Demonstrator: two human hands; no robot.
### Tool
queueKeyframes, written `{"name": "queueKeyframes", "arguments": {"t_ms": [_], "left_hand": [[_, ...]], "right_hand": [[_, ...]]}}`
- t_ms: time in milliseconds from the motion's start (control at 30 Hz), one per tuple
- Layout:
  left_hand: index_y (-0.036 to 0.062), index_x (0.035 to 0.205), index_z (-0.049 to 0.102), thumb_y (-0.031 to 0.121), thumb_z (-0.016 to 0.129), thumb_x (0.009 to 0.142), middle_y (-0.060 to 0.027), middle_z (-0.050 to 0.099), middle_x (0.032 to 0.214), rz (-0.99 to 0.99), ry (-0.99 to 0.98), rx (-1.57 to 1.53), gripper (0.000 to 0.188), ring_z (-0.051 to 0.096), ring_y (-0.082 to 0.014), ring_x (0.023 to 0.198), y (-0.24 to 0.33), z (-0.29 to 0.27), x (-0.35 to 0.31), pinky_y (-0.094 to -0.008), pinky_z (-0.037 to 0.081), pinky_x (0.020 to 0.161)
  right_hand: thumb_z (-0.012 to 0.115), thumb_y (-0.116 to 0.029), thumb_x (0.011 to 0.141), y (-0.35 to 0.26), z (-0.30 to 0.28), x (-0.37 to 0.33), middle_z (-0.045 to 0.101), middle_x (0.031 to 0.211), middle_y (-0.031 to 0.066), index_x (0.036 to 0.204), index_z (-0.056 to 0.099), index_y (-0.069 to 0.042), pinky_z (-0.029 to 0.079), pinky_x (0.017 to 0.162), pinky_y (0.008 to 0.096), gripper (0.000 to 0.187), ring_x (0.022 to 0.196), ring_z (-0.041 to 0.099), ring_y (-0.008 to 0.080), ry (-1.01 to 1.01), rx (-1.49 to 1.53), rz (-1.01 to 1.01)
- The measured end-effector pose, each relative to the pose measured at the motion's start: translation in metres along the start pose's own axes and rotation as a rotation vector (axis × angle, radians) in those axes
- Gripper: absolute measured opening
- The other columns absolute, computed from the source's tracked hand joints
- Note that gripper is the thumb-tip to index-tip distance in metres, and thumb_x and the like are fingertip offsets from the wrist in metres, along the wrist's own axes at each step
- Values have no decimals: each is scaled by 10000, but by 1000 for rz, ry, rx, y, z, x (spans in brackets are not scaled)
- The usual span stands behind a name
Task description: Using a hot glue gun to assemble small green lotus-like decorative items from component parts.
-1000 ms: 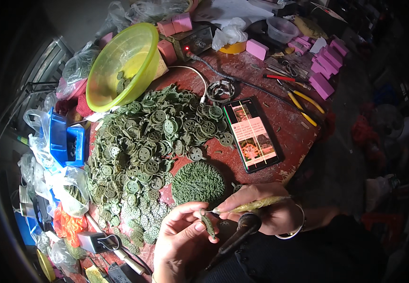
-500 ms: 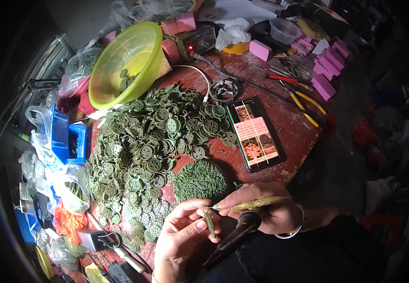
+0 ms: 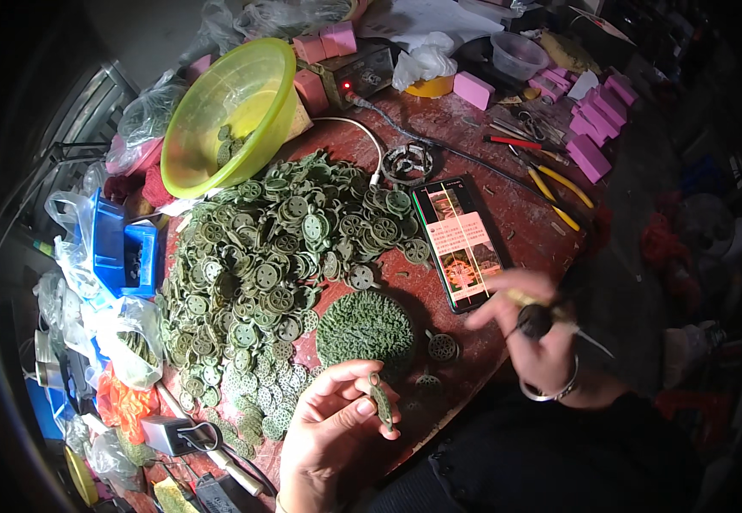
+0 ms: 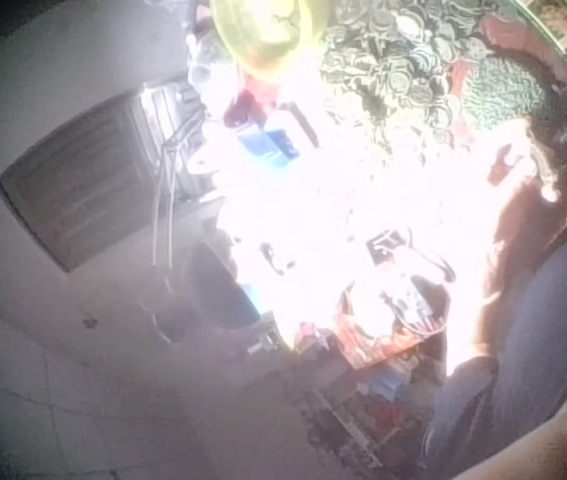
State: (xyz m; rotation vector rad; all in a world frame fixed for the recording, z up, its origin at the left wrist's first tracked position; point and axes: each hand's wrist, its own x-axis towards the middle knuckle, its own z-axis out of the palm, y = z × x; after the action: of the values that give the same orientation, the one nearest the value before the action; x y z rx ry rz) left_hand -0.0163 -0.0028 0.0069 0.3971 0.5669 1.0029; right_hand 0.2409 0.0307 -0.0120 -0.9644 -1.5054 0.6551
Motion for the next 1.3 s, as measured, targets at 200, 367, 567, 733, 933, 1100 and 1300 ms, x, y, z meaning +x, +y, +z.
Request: {"name": "queueKeyframes", "arguments": {"t_ms": [200,367,567,733,933,1100,1300], "left_hand": [[-41,1259,533,-40,609,881,-209,638,1006,-11,-11,13,385,658,-298,872,-2,3,2,-388,579,691],[-40,1245,541,-45,612,873,-180,640,990,16,47,36,379,655,-298,856,-1,4,1,-389,575,667],[-39,1235,549,-38,627,865,-175,642,981,12,68,44,378,657,-297,847,1,5,2,-390,575,658],[-41,1230,552,-35,630,864,-170,644,970,14,74,49,375,657,-295,843,1,7,2,-390,575,657],[-46,1244,547,-44,628,863,-167,646,958,27,27,60,390,656,-294,836,0,4,2,-389,572,673],[-74,1326,488,-82,618,855,-155,656,938,-61,-59,132,488,658,-257,837,2,8,0,-357,548,765],[-76,1335,486,-104,626,842,-118,653,954,-182,-6,191,513,649,-200,885,5,21,-2,-337,535,822]], "right_hand": [[593,58,878,16,-35,8,694,899,126,1108,605,-9,534,699,288,240,773,710,209,105,-387,-96],[601,64,868,22,-35,4,692,869,132,1106,605,-20,536,681,297,252,767,717,220,81,-385,-108],[617,36,873,20,-33,4,690,858,134,1103,611,-21,542,675,300,237,767,718,234,25,-385,-110],[634,19,873,15,-31,2,694,911,125,1082,619,7,544,699,293,209,770,708,221,82,-305,-76],[661,4,865,-2,-32,7,702,878,118,1064,642,6,527,702,267,200,780,680,194,-63,-50,31],[731,-59,838,-16,-9,1,704,901,77,985,688,-32,519,621,295,155,742,680,186,-235,132,12],[728,-87,851,-31,6,2,688,894,63,1051,654,-58,519,613,302,216,744,688,196,-426,167,-18]]}}
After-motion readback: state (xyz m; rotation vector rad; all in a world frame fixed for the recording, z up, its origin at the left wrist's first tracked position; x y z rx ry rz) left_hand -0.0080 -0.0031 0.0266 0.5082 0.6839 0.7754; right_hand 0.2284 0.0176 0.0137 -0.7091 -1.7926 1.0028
